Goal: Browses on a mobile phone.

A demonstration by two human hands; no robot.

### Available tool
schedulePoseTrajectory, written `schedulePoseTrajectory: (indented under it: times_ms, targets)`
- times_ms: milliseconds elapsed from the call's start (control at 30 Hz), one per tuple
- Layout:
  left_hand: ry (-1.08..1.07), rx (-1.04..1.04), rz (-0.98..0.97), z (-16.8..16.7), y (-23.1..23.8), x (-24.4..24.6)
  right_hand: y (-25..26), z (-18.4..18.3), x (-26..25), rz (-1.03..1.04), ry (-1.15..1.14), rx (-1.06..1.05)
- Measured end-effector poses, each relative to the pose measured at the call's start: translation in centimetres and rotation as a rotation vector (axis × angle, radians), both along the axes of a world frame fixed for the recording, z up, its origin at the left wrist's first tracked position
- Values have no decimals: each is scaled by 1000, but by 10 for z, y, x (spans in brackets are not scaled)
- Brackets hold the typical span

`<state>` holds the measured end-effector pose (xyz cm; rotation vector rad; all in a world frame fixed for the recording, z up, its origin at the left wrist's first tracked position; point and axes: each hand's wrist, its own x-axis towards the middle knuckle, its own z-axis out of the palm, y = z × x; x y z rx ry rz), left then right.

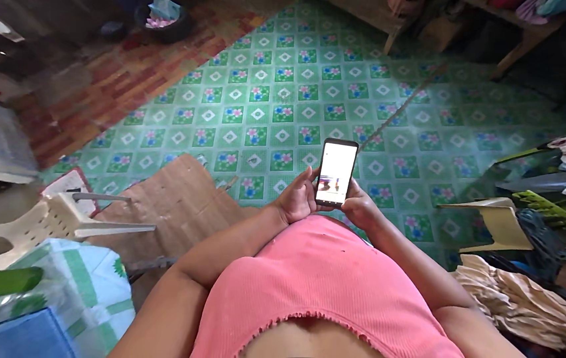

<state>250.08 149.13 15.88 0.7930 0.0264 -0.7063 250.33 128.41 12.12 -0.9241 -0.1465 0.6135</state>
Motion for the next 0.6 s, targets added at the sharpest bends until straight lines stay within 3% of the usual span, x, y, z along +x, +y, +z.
schedulePoseTrajectory:
  times_ms: [333,600]
  targets:
    - [19,-16,4,-1,-2,1,-3,-2,0,-1,26,20]
    - [10,-10,-8,-2,-1,2,6,8,0,-104,131,-127]
